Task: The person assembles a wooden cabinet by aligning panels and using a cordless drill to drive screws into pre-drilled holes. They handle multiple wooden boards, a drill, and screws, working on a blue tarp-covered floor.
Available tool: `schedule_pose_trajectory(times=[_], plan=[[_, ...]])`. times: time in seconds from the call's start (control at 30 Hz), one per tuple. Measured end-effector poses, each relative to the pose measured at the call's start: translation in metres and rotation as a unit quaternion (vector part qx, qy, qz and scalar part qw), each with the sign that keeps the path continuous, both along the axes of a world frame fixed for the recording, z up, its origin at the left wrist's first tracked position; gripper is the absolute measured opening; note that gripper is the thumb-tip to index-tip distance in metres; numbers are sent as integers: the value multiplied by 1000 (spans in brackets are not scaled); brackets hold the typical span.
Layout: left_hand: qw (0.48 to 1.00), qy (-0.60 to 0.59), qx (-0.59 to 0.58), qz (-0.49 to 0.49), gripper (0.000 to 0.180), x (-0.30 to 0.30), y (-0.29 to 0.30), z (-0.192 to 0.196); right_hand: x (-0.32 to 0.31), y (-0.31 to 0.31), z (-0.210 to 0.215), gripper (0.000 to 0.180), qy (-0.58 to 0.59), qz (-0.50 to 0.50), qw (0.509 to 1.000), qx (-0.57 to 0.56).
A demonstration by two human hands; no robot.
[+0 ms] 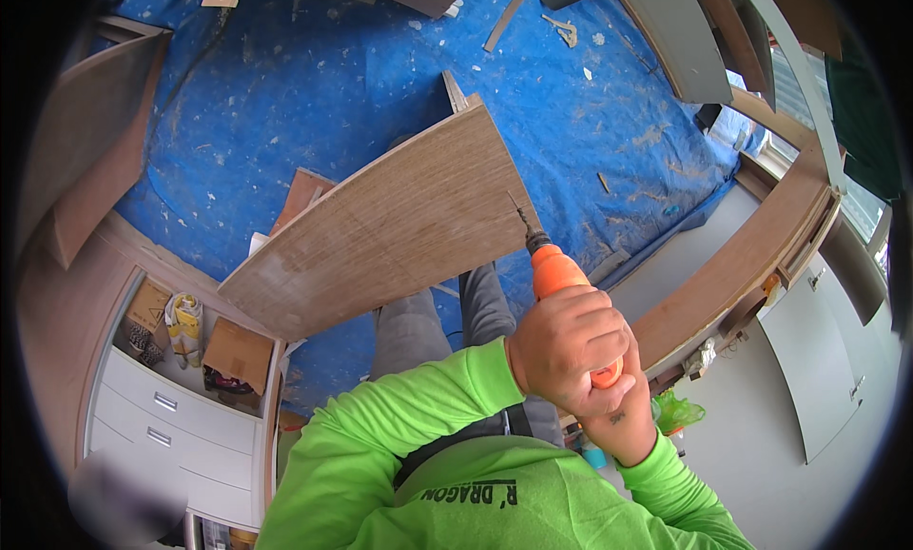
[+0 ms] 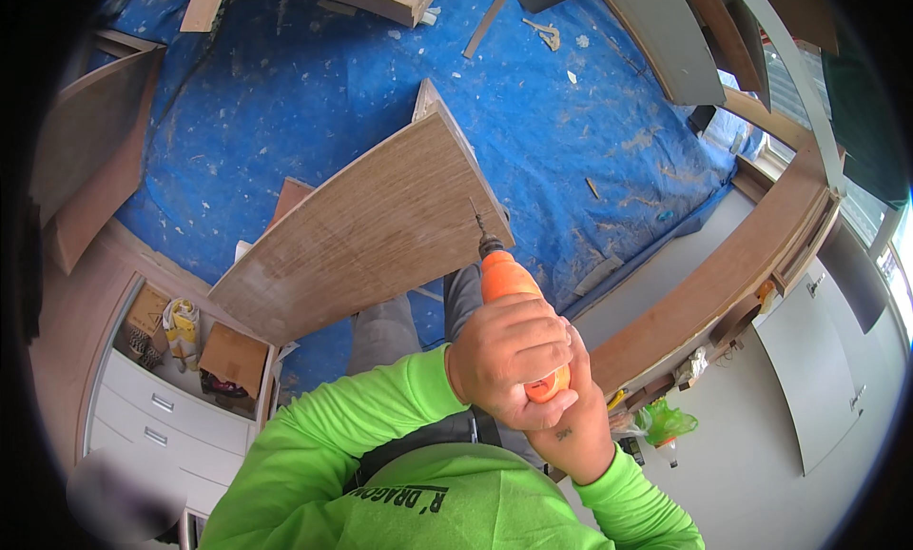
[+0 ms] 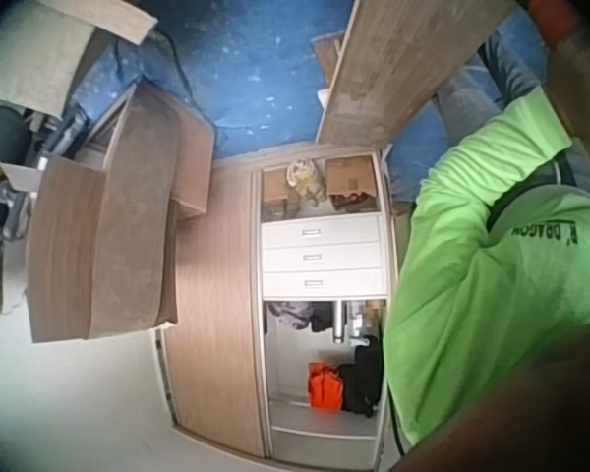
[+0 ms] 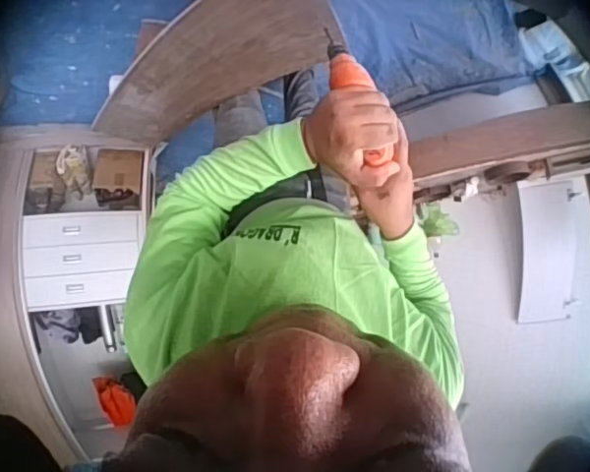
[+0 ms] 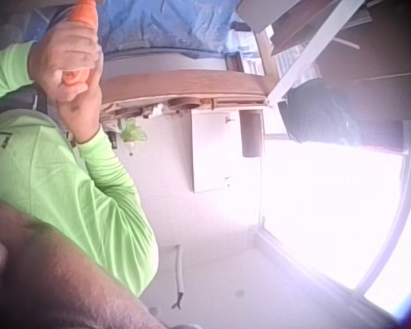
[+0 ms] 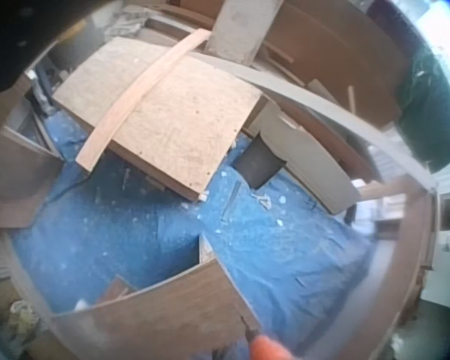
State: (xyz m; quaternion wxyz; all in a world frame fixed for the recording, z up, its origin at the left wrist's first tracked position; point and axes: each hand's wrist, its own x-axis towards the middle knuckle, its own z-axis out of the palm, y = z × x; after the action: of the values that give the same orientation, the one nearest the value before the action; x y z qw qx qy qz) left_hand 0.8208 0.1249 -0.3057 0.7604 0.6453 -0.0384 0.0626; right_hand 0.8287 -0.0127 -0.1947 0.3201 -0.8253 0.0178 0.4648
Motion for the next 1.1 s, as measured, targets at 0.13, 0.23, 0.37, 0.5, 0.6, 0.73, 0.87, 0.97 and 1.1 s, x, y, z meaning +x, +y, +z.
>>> schedule_pose_trajectory(times=[0.13,0.23,0.37,0.5,0.6,0.73,0.87,0.97,1.1], plan=[[1000,3,-2,-2,35,0,-1,0,2,2,1,90,2,-3,1000,-2],[1000,1,0,2,35,1,0,0,3,5,2,89,15,-17,1000,-6],[1000,-3,-3,13,35,1,0,0,1,4,2,89,18,-30,999,-5],[1000,3,-3,9,34,0,-1,0,2,5,2,89,10,-14,1000,-9],[1000,1,-2,8,33,-1,1,-1,5,10,3,89,4,-5,1000,-22],[1000,3,-2,13,34,-1,3,-3,9,15,2,88,15,-11,999,-28],[1000,5,2,14,33,1,4,-6,11,13,-2,87,13,-10,999,-31],[1000,-3,-1,24,32,2,2,-5,15,14,-3,86,9,-13,999,-28],[1000,-4,-4,21,31,2,2,-4,12,13,-1,87,-6,-13,1000,-21]])
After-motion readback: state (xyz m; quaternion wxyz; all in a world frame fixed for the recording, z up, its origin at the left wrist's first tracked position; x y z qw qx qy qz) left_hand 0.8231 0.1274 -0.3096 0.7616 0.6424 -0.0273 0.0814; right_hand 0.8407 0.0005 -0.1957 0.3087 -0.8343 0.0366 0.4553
